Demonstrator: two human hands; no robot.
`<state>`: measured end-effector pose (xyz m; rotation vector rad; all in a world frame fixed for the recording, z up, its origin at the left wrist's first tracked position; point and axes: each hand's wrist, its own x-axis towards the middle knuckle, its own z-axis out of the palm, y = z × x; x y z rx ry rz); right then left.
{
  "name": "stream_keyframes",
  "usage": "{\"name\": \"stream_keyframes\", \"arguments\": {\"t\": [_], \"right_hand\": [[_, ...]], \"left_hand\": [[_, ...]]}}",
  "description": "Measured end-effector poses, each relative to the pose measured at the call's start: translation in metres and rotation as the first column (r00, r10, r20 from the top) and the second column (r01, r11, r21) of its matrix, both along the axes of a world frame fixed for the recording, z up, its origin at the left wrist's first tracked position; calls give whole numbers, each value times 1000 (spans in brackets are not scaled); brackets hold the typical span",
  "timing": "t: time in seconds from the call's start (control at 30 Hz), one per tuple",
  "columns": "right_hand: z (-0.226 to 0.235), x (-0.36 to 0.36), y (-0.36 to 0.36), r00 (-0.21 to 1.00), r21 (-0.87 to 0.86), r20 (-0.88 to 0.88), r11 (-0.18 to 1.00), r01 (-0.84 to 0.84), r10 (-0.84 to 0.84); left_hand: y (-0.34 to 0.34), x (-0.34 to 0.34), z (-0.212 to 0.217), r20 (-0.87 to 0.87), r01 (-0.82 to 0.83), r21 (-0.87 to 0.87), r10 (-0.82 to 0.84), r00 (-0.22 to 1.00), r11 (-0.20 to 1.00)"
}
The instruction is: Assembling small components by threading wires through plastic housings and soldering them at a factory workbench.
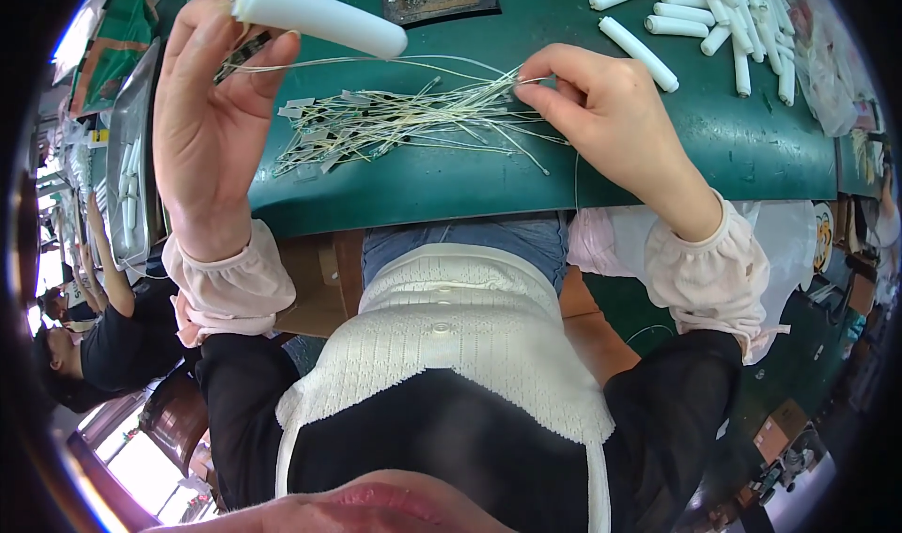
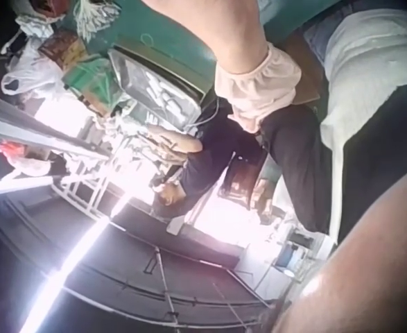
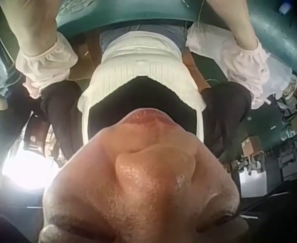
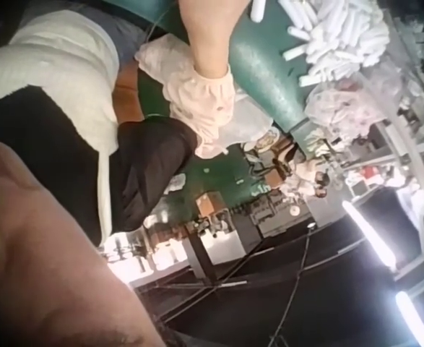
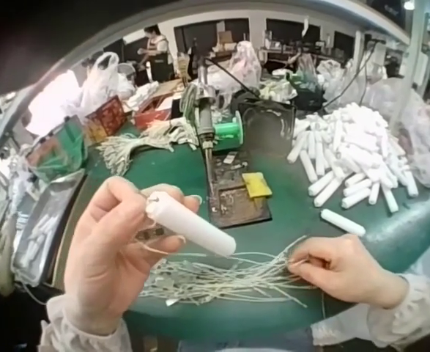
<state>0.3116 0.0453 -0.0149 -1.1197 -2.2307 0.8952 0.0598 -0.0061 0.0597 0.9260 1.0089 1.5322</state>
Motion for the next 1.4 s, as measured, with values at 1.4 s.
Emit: {"name": "stream_keyframes", "arguments": {"t": [1.4], "right_hand": [[-6,59,27,886,309,347,930,200,-306]], "left_hand": [[-159,-168,-9,-523,12,53,18,852,999]]}}
